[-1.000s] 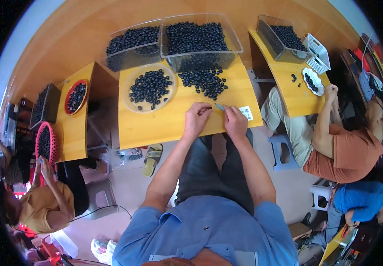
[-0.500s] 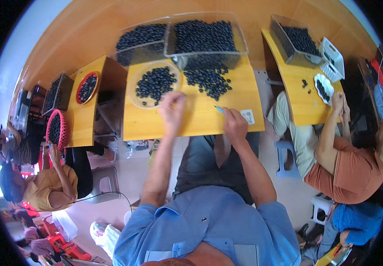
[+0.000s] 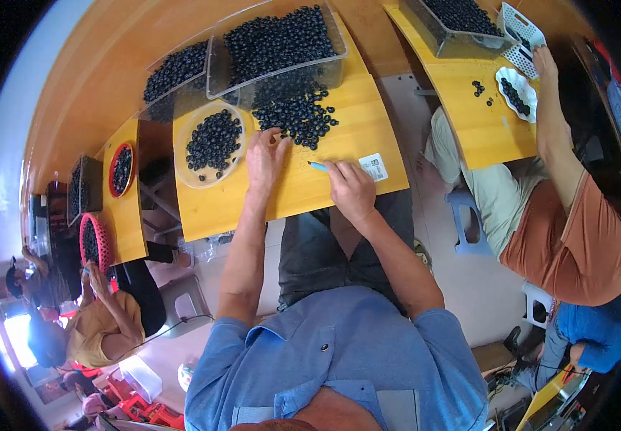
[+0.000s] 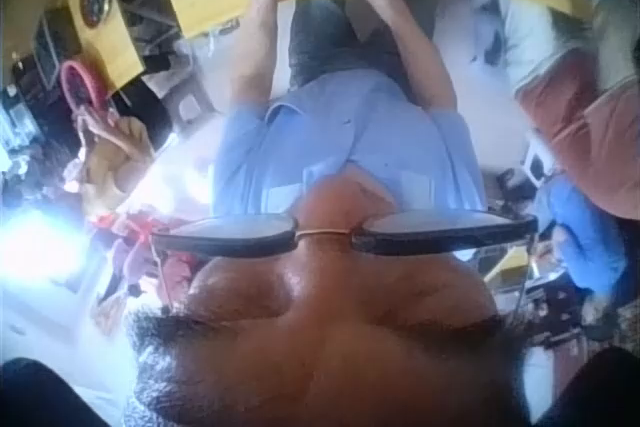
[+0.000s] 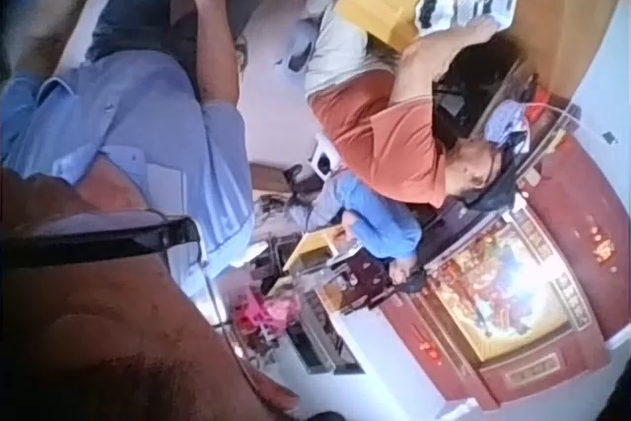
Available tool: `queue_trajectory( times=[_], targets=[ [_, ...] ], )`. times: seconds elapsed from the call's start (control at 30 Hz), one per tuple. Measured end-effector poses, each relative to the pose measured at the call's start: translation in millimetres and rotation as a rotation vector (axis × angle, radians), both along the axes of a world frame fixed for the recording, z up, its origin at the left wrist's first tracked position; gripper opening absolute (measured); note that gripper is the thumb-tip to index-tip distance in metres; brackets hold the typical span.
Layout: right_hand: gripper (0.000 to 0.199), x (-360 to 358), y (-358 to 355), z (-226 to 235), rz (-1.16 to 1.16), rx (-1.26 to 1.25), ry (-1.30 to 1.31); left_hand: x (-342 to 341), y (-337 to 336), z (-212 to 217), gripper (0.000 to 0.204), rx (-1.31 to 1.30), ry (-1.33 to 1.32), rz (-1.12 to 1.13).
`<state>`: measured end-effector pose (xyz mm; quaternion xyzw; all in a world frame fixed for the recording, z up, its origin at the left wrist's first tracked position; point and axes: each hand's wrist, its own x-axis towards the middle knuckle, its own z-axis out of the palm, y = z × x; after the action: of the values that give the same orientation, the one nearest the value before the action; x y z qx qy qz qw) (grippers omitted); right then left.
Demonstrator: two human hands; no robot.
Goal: Manually sort small black round objects on a table surface into bins.
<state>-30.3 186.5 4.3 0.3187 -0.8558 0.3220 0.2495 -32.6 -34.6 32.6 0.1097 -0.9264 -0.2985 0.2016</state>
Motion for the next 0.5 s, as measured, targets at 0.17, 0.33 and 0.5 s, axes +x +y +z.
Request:
queue_trajectory(
  times=[0.17, 0.33, 0.5],
  targets=[
    [0.032, -1.3, -1.7, -6.1, 0.009, -0.008, 0.006, -4.2, -2.5, -17.7, 0.021, 0.005, 0.037, -0.032],
    [0.031, -2.2, -2.4, -3.5, 0.002, 0.034, -0.004, 7.8, -7.8, -13.9, 0.018, -0.074, 0.038, -0.133],
    [0.030, -2.1, -4.3, -2.8, -0.004, 0.034, 0.023, 21.1, -4.1, 1.0, 0.019, -0.082, -0.048, -0.187]
  ],
)
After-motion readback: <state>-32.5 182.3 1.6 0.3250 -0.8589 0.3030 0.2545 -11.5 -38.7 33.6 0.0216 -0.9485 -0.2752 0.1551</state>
